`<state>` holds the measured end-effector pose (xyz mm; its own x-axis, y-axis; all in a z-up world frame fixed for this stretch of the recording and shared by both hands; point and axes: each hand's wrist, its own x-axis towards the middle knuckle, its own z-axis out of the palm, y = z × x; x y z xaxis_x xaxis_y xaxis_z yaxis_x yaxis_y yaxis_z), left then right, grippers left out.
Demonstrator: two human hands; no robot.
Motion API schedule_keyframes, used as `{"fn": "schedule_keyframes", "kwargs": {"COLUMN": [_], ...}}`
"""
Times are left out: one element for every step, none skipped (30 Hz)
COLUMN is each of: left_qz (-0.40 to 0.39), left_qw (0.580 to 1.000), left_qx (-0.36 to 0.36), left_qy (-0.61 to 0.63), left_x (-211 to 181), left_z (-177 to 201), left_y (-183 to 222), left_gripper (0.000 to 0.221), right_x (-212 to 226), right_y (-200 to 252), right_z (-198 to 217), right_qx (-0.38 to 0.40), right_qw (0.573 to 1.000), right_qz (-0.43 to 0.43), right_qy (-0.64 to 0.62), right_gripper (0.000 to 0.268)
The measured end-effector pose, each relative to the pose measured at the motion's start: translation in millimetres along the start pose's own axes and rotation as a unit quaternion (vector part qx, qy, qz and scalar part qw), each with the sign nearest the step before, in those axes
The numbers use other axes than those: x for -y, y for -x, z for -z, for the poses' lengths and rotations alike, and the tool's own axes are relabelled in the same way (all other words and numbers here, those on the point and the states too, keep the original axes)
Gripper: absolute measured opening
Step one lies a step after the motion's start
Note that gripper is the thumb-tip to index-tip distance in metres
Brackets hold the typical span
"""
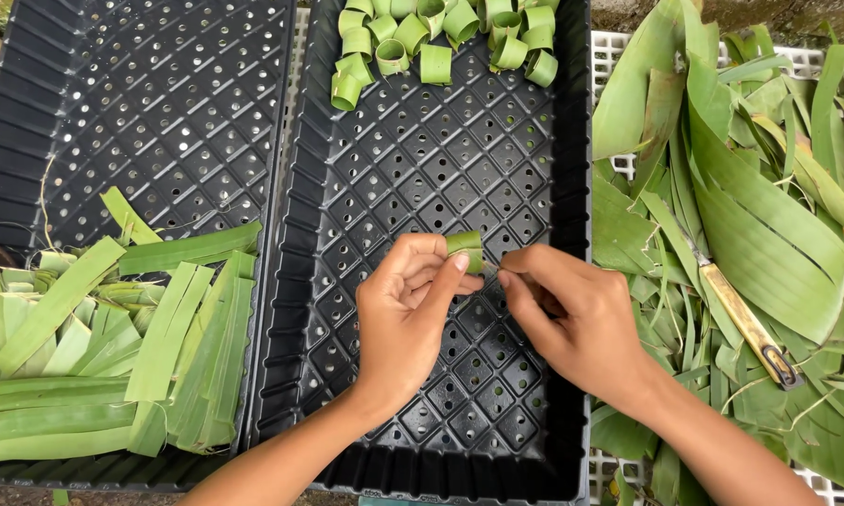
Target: Rolling green leaves into small cylinders and placing them into a seedling tray
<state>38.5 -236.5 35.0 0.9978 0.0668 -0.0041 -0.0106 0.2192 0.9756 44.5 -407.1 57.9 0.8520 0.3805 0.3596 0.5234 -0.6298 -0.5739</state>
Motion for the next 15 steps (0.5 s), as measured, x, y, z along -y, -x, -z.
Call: {"fn": "schedule_keyframes", "kwargs": {"left_qz": [0.000, -0.015, -0.030, -0.031, -0.038, -0.045, -0.045, -0.047, -0.048, -0.048, -0.055, -0.062, -0.061, -0.067, -0.073], "left_qw": [1.000, 1.000, 0.999, 0.999, 0.999, 0.998, 0.998, 0.998, 0.998, 0.998, 0.998, 0.997, 0.997, 0.997, 0.996], "left_qx": [0.000, 0.006, 0.012, 0.011, 0.017, 0.021, 0.020, 0.016, 0.013, 0.013, 0.015, 0.016, 0.016, 0.016, 0.016], "left_qy": [0.000, -0.011, -0.022, -0.023, -0.027, -0.030, -0.030, -0.035, -0.040, -0.039, -0.038, -0.037, -0.037, -0.043, -0.048], "left_x": [0.3, 0.7, 1.0, 1.6, 2.2, 2.6, 1.8, 1.0, 0.4, 0.9, 1.5, 1.7, 2.4, 3.1, 3.8], "left_z": [-0.8, -1.4, -1.9, -2.0, -1.9, -1.8, -1.9, -2.0, -2.1, -2.2, -2.3, -1.8, -1.8, -1.6, -1.5], "left_y": [1.4, 3.4, 5.5, 5.6, 5.8, 6.0, 5.8, 5.6, 5.5, 5.8, 6.0, 6.8, 7.3, 7.4, 7.5], "left_gripper": [0.011, 0.009, 0.007, 0.007, 0.007, 0.007, 0.007, 0.006, 0.006, 0.006, 0.006, 0.006, 0.006, 0.007, 0.008], "right_x": [-0.2, -0.1, 0.1, 0.4, 0.8, 1.2, 1.6, 2.1, 2.5, 3.1, 3.6, 4.5, 5.0, 5.3, 5.4], "right_y": [0.4, 1.3, 2.3, 2.8, 3.3, 3.5, 3.6, 4.1, 4.7, 4.9, 5.1, 5.4, 6.0, 6.4, 6.8], "right_z": [-1.5, -3.3, -5.1, -5.6, -6.2, -6.8, -7.5, -8.3, -9.0, -9.4, -9.9, -10.7, -10.4, -10.4, -10.4], "right_qx": [0.000, -0.004, -0.008, -0.008, -0.008, -0.007, -0.006, -0.007, -0.007, -0.007, -0.013, -0.019, -0.018, -0.022, -0.025], "right_qw": [1.000, 1.000, 0.999, 0.999, 0.999, 0.998, 0.998, 0.998, 0.998, 0.998, 0.997, 0.996, 0.996, 0.996, 0.996], "right_qz": [0.000, -0.001, -0.002, -0.002, -0.005, -0.007, -0.006, 0.001, 0.007, 0.007, 0.000, -0.008, -0.008, -0.016, -0.024], "right_qy": [0.001, 0.021, 0.042, 0.042, 0.051, 0.061, 0.060, 0.063, 0.066, 0.066, 0.075, 0.083, 0.083, 0.085, 0.086], "right_gripper": [0.007, 0.006, 0.005, 0.005, 0.006, 0.008, 0.008, 0.007, 0.007, 0.007, 0.007, 0.008, 0.008, 0.008, 0.009]}}
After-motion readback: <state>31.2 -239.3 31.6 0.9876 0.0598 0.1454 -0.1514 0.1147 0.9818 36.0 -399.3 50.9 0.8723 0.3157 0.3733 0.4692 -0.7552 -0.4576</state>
